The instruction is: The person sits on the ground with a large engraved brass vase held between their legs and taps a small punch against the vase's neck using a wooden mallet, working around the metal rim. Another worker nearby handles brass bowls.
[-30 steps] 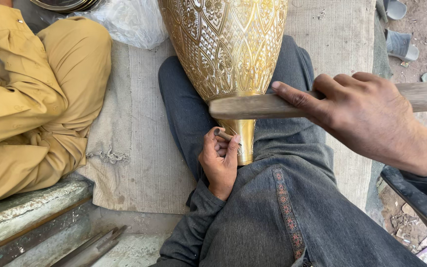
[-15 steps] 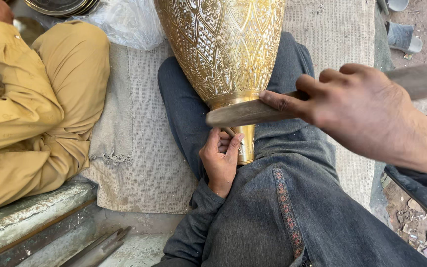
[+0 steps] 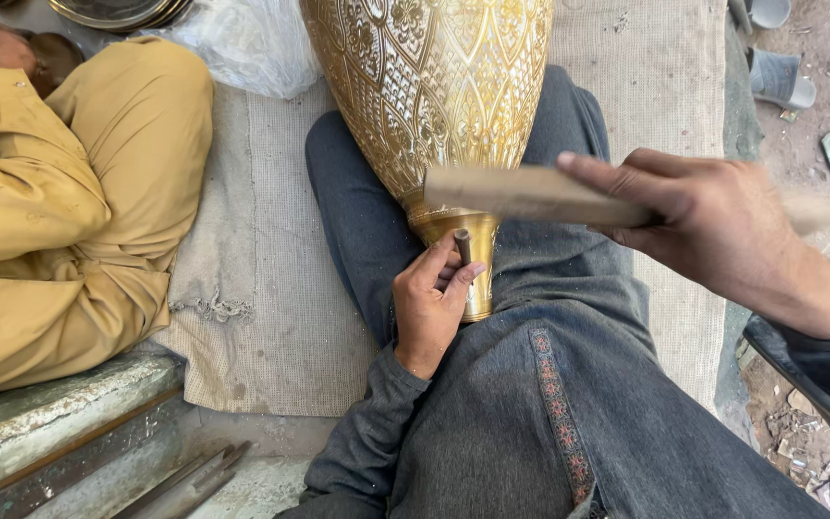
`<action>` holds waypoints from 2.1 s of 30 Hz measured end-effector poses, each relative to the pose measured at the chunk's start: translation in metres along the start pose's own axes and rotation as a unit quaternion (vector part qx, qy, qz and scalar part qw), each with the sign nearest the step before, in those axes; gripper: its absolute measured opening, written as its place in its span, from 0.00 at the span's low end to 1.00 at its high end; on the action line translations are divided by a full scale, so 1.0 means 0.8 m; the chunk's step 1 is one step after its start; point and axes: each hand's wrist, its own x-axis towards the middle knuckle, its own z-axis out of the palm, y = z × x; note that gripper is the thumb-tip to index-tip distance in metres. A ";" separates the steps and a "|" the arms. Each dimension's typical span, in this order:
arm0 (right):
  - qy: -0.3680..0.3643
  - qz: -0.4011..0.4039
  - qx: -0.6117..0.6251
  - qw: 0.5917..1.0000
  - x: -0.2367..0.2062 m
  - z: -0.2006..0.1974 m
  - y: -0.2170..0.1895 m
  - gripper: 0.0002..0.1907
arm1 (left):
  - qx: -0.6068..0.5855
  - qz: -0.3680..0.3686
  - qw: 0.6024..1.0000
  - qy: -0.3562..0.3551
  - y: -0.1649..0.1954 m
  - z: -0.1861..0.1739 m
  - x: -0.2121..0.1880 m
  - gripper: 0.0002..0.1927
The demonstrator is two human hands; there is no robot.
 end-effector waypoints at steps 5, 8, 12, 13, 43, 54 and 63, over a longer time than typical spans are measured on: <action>-0.004 -0.030 -0.050 0.998 -0.003 -0.004 0.003 0.36 | 0.020 0.003 1.000 -0.005 0.003 -0.002 0.002 0.25; -0.041 0.016 -0.015 0.999 0.001 -0.006 -0.002 0.35 | 0.004 -0.040 0.999 0.005 0.004 -0.001 -0.001 0.24; -0.026 -0.056 -0.107 0.992 -0.001 -0.011 -0.008 0.35 | -0.013 -0.020 1.000 0.007 0.002 0.000 -0.006 0.23; 0.001 -0.043 -0.057 0.997 -0.001 -0.011 -0.008 0.37 | -0.015 -0.024 1.000 0.011 0.002 0.000 -0.006 0.23; 0.060 0.065 0.038 0.995 -0.051 0.040 0.017 0.42 | -0.033 -0.019 0.999 0.020 0.014 -0.006 -0.007 0.21; 0.142 -0.043 0.104 0.983 -0.017 0.003 -0.015 0.39 | -0.015 -0.006 0.997 0.070 -0.009 0.006 -0.038 0.21; 0.042 -0.074 0.001 0.996 0.008 -0.019 -0.035 0.42 | 0.019 0.023 0.997 0.073 -0.017 0.010 -0.038 0.21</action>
